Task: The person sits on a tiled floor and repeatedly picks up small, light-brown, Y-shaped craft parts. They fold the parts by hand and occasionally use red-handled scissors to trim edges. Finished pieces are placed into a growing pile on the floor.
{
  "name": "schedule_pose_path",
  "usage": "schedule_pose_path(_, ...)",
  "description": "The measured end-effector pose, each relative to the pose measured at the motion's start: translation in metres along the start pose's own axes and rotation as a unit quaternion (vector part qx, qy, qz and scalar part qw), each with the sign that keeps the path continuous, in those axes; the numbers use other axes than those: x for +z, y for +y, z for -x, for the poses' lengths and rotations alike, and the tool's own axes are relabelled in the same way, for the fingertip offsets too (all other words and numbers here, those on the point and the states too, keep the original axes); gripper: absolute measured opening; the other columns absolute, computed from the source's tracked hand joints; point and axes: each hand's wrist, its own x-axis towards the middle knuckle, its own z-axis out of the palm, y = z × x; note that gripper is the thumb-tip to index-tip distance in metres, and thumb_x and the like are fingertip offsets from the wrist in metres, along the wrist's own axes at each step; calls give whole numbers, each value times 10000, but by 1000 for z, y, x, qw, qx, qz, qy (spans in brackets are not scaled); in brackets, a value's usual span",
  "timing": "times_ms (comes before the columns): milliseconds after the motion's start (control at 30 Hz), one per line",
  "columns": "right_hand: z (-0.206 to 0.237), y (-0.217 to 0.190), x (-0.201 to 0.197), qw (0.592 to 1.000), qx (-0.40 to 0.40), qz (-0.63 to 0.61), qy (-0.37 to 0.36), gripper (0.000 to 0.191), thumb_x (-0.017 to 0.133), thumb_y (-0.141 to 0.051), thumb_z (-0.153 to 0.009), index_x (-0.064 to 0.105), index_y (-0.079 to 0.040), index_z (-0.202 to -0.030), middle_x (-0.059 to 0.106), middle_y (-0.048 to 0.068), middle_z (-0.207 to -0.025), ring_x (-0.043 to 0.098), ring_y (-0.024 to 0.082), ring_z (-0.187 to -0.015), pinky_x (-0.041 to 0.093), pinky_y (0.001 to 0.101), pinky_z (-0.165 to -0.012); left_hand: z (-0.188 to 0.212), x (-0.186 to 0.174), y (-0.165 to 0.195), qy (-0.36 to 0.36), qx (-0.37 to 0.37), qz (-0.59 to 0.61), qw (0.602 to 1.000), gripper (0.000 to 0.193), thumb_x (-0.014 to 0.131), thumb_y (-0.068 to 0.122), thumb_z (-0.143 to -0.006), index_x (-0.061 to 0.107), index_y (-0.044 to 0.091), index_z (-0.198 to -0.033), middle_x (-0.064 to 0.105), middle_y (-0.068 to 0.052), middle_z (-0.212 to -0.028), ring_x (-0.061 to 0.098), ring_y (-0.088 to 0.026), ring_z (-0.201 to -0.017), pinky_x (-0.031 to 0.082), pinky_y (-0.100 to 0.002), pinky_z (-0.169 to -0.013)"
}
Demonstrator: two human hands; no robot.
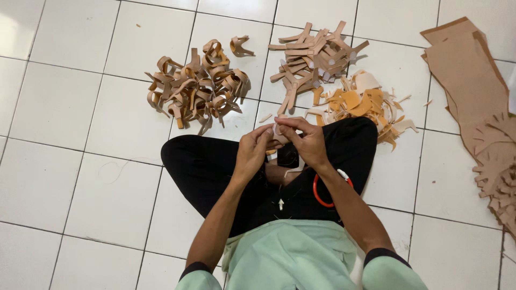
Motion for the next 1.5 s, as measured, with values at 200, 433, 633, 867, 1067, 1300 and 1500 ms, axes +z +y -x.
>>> schedule_pose_path(200, 11, 49, -8, 990, 134, -46, -8, 323, 785, -177, -949, 679, -24, -1213, 725, 87, -1015, 681, 111, -884, 569, 251, -775, 14, -6, -10, 29, 32, -177, 983, 365, 661, 210, -1000, 701, -65, -1237, 793, -167, -952, 768, -204, -862, 622, -311, -754)
schedule_pose_path(433, -53, 156, -47, 948, -29, 318, 18, 345, 581, 12, -930, 702, -66, -1244, 726, 167, -1165, 709, 316, -967, 574, 404, -874, -21, -66, 31, 160, 224, -427, 861, 437, 747, 224, -932, 651, -46, -1262, 702, -227, -1183, 698, -333, -1090, 607, -402, -902)
schedule_pose_path(633, -104, 170, -50, 771, -182, 609, -37, 116, 739, -176, -760, 776, -167, -870, 676, 199, -1276, 645, 408, -1142, 533, 548, -884, -21, -74, 49, 225, 292, -436, 821, 359, 724, 122, -967, 642, -44, -1275, 605, -260, -1362, 595, -392, -1268, 509, -470, -1051)
schedule_pose_path(867, -153, 90, -78, 962, 1, 139, 234, 206, 681, -152, -983, 742, -25, -1133, 770, 57, -991, 721, 167, -841, 586, 298, -745, -15, -42, -17, 145, 208, -416, 873, 302, 705, 86, -947, 665, 22, -1240, 608, -202, -1378, 612, -377, -1256, 523, -450, -1035)
schedule_pose_path(1067, -124, -3, -84, 969, -8, -96, 227, 198, 655, -150, -1019, 692, 44, -1023, 753, 120, -883, 770, 174, -781, 662, 281, -720, -34, -5, -31, 96, 316, -587, 739, 677, 663, 6, -902, 476, 128, -1542, 310, -198, -1632, 343, -388, -1502, 360, -546, -1207)
schedule_pose_path(1300, -80, -18, -62, 963, 62, -190, 178, 176, 666, -146, -1003, 679, 28, -980, 724, 91, -807, 711, 143, -657, 606, 269, -555, -23, 24, -12, 39, 524, -511, 681, 612, 772, 219, -938, 520, 309, -1489, 307, -105, -1653, 276, -309, -1554, 263, -546, -1288)
schedule_pose_path(1500, -65, 13, -47, 976, 63, -156, 138, 194, 728, -142, -1016, 713, 38, -1087, 682, 43, -848, 633, 87, -701, 549, 240, -629, 8, 25, 2, -76, 431, -299, 848, 161, 641, 127, -1034, 583, 63, -1170, 664, -152, -1387, 603, -325, -1380, 478, -449, -1190)
